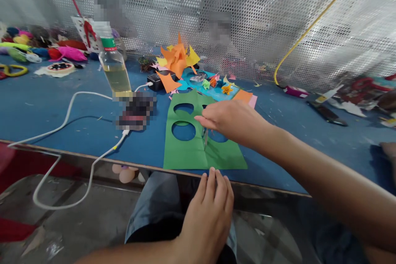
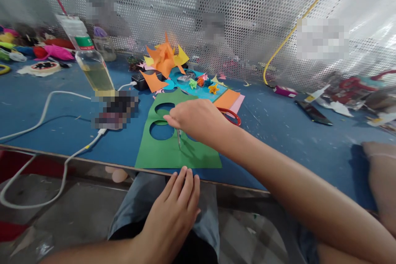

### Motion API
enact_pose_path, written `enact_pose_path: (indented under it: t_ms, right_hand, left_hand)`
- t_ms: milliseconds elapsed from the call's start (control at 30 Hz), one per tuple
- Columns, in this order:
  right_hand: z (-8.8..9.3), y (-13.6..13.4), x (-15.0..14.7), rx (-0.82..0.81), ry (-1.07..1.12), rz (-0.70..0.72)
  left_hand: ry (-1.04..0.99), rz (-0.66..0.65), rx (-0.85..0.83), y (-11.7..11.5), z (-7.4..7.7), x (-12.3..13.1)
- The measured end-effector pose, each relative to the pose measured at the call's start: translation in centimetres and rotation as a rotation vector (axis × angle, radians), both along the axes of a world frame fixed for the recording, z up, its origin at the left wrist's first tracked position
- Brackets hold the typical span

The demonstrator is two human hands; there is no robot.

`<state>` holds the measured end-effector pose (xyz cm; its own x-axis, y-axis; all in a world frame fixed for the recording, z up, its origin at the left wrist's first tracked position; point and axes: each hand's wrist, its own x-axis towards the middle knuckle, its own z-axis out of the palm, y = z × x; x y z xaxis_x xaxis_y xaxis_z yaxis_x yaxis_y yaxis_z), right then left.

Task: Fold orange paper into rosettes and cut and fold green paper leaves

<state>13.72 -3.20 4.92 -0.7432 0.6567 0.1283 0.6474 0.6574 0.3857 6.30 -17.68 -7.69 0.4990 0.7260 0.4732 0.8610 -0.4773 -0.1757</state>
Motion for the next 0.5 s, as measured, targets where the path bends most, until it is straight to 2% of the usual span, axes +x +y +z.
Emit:
enact_pose_path:
  t_ms: [100,300,400,500]
  right_hand:
    - [-0.3,0.0,-0.2,-0.024,0.018,0.151]
    - [-0.4,-1.5,0.2,0.069,0.048,0.453]
    - [-0.2,-2.3,0.9,0.08,0.034,0.502]
    - [0.0,-2.7,2.0,0.107,-0.023,0.475]
  left_hand:
    - [-0.007,-0.002,0.012,0.0,-0.1,0.0]
    - [-0.004,0.009,0.013,0.0,0.0,0.0]
    - [-0.006,0.007,0.019,0.0,-0.1,0.0]
    - [-0.011,0.006,0.019,0.0,-0.2,0.0]
